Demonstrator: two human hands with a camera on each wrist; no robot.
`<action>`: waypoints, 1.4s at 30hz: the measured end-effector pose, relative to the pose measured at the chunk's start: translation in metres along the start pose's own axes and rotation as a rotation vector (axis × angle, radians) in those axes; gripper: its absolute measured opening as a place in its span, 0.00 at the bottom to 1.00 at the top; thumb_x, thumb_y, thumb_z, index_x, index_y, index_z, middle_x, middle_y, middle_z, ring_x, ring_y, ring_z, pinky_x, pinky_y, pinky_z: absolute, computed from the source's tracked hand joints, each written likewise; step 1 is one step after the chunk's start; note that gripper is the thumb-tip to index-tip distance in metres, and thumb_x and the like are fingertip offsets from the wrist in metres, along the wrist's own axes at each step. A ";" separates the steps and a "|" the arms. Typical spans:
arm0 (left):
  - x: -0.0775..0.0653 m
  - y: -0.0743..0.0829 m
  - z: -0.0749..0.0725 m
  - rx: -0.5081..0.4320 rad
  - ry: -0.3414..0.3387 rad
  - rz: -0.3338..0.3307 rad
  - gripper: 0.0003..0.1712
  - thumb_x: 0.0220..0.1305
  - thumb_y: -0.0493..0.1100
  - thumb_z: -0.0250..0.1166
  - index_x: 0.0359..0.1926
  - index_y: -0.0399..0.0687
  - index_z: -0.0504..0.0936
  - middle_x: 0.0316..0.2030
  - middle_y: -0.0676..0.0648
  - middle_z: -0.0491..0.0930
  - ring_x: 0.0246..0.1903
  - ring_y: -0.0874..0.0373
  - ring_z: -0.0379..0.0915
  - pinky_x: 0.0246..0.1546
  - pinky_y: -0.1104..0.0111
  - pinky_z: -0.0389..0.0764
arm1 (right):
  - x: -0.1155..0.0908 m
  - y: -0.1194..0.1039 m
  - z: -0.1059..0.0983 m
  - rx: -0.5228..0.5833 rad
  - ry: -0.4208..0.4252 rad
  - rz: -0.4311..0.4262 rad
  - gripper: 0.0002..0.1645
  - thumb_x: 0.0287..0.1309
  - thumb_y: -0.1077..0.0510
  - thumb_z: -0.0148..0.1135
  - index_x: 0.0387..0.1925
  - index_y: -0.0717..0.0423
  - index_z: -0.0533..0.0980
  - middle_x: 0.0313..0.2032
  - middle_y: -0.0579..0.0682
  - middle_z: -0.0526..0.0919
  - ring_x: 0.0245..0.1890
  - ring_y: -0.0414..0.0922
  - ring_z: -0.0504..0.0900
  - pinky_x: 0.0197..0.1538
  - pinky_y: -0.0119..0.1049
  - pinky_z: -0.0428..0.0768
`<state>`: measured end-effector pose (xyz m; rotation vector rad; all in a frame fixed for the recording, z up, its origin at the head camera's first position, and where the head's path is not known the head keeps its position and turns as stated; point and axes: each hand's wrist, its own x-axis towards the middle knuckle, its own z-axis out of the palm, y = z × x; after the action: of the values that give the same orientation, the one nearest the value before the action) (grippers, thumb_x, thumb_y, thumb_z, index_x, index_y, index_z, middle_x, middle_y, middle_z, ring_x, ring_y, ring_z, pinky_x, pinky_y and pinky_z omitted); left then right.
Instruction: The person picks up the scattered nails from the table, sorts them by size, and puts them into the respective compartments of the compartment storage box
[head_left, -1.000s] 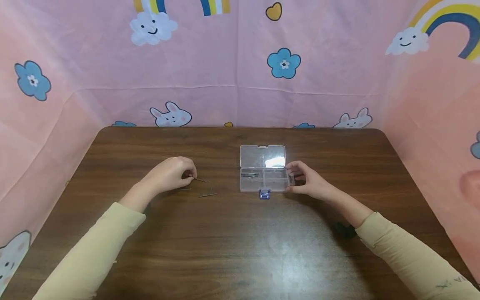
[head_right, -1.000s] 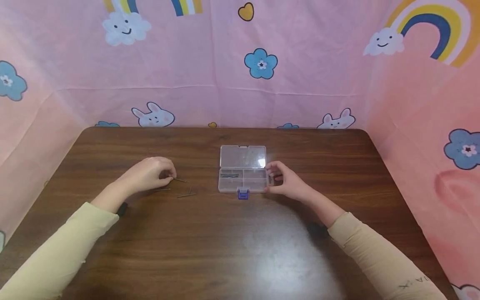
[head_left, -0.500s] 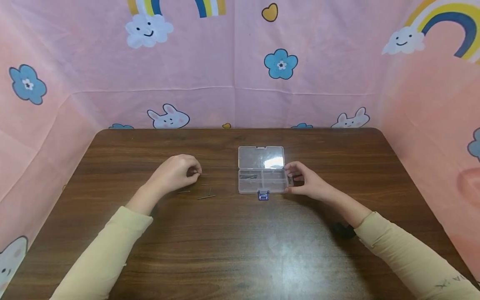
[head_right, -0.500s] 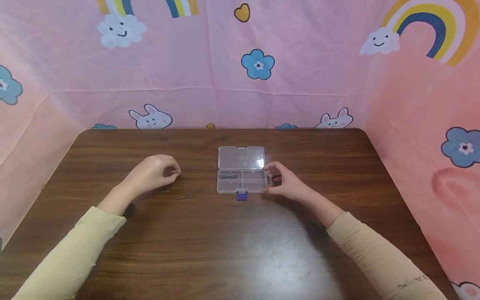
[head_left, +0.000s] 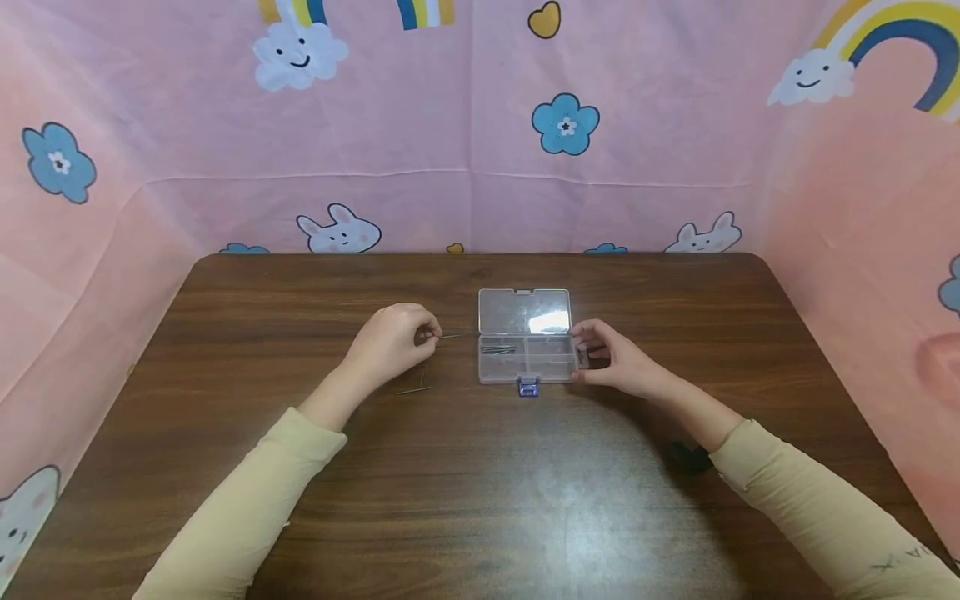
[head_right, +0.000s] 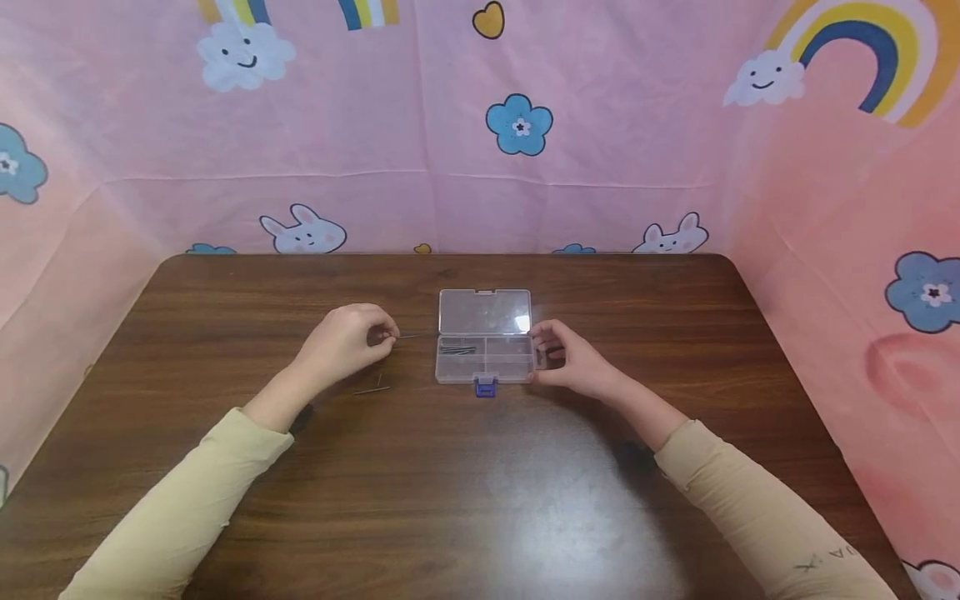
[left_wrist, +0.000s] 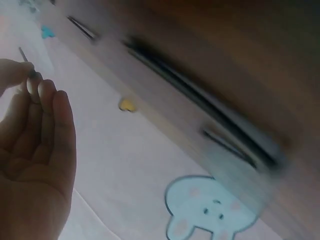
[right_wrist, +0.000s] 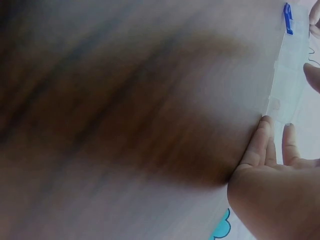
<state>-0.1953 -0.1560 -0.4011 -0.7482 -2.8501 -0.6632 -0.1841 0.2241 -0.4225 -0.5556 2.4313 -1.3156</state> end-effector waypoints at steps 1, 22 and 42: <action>0.002 0.003 0.002 -0.001 0.003 0.004 0.04 0.63 0.34 0.70 0.37 0.44 0.90 0.35 0.48 0.89 0.34 0.56 0.81 0.40 0.60 0.84 | 0.000 0.000 0.000 -0.001 0.003 0.002 0.37 0.60 0.65 0.73 0.67 0.66 0.67 0.61 0.67 0.75 0.64 0.63 0.75 0.73 0.65 0.72; 0.036 0.047 0.029 -0.028 -0.040 0.094 0.03 0.67 0.36 0.71 0.39 0.44 0.91 0.38 0.48 0.90 0.38 0.56 0.84 0.45 0.62 0.86 | 0.000 -0.001 -0.001 0.002 0.007 0.008 0.37 0.59 0.65 0.72 0.67 0.67 0.67 0.61 0.67 0.75 0.64 0.63 0.75 0.73 0.64 0.72; 0.041 0.056 0.036 0.028 -0.105 0.130 0.02 0.68 0.38 0.73 0.40 0.47 0.92 0.40 0.49 0.91 0.44 0.55 0.87 0.51 0.62 0.88 | 0.000 -0.002 0.001 -0.001 0.006 0.009 0.37 0.59 0.66 0.72 0.67 0.67 0.66 0.60 0.68 0.75 0.63 0.63 0.75 0.73 0.65 0.72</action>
<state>-0.2034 -0.0788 -0.4027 -0.9811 -2.8655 -0.5810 -0.1831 0.2228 -0.4208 -0.5413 2.4360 -1.3145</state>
